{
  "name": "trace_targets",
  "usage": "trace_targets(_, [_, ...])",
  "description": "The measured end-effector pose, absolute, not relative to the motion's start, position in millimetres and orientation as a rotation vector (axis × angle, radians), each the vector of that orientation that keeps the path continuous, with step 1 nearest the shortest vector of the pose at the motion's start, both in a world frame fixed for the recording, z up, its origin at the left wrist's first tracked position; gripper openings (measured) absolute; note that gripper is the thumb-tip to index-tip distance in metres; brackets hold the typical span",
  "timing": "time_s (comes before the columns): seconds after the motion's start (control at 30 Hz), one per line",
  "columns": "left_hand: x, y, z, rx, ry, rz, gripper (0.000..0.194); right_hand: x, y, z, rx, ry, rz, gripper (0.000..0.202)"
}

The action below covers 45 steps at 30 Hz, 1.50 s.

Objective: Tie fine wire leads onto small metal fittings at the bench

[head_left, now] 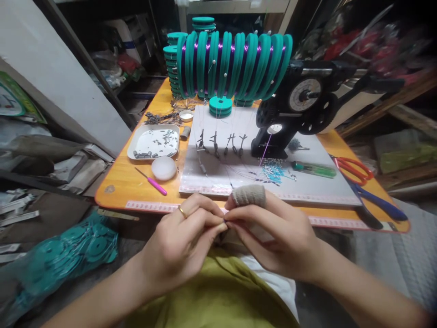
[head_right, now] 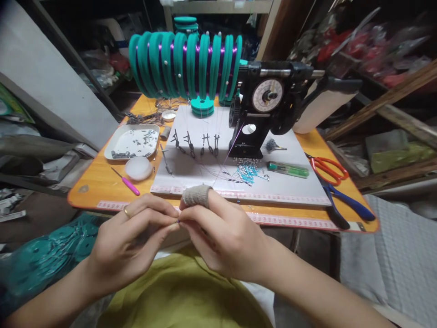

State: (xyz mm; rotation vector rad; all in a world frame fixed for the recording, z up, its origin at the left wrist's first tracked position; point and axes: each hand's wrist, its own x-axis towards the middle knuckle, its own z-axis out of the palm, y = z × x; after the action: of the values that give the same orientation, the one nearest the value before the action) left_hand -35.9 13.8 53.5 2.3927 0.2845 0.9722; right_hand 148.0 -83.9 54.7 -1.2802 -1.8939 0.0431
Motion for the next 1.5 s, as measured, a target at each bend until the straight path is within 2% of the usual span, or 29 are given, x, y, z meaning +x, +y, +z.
trace_targets(0.4, [-23.6,18.6,63.8,1.434,0.434,0.356,0.019,151.7,-81.8,41.5,-1.162,-1.849,0.046,0.015])
trace_targets(0.73, [-19.1,20.9,57.8,1.112,0.463,0.181,0.021,150.7,-77.2,42.9,-1.153,-1.813,0.125,0.013])
trace_targets(0.9, [-16.6,20.2,54.1,1.060,0.452,0.159,0.026,148.1,-76.7,36.5,-1.170,-1.820,0.051,0.015])
trace_targets(1.17, [-17.8,17.9,45.1,1.085,0.433,0.342,0.021,143.6,-78.2,34.2,-1.166,-1.870,-0.234,0.013])
trace_targets(1.33, [-18.3,6.5,37.9,1.292,0.507,0.630,0.002,139.2,-79.6,32.1,-1.276,-1.803,-0.314,0.013])
trace_targets(1.43, [-20.2,-1.9,31.0,1.610,0.645,1.031,0.023,138.6,-80.1,30.8,-1.373,-1.716,-0.302,0.015])
trace_targets(1.5, [-21.7,-4.7,26.9,1.721,0.760,1.291,0.025,138.7,-81.2,31.1,-1.387,-1.647,-0.277,0.016])
